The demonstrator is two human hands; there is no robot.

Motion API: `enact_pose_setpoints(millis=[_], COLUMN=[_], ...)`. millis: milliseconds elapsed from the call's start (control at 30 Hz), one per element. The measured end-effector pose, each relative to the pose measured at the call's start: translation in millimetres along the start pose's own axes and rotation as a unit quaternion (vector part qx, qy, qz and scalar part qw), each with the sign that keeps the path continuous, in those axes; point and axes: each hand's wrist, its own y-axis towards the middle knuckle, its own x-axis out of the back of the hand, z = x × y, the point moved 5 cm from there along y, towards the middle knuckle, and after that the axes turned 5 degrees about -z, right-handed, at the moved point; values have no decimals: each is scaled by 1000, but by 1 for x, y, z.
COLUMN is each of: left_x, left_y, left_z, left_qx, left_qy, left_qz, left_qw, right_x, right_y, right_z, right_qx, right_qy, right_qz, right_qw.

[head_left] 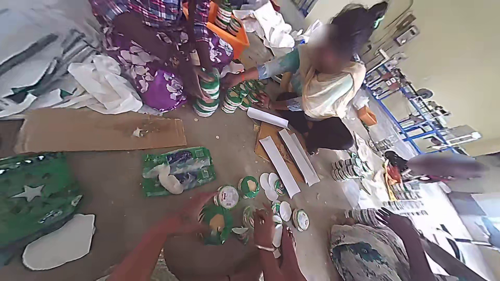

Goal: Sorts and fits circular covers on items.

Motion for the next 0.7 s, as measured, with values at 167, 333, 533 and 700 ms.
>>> enact_pose_setpoints(millis=[167,333,533,700], left_x=[7,-58,-83,-87], left_y=[-15,-32,-32,-42], left_z=[-26,-54,-25,-30], left_qx=[-104,-290,-92,-73], left_qy=[36,241,353,406], left_qz=[-251,-185,8,-59], left_qw=[962,907,931,909], right_x=[23,-11,-29,-28], right_y=[-62,-80,-86,-92], right_z=[74,71,46,50], right_qx=[322,388,352,369], right_qy=[78,25,76,119], right_qz=[-141,-101,-103,-100], right_qw=[933,916,927,916])
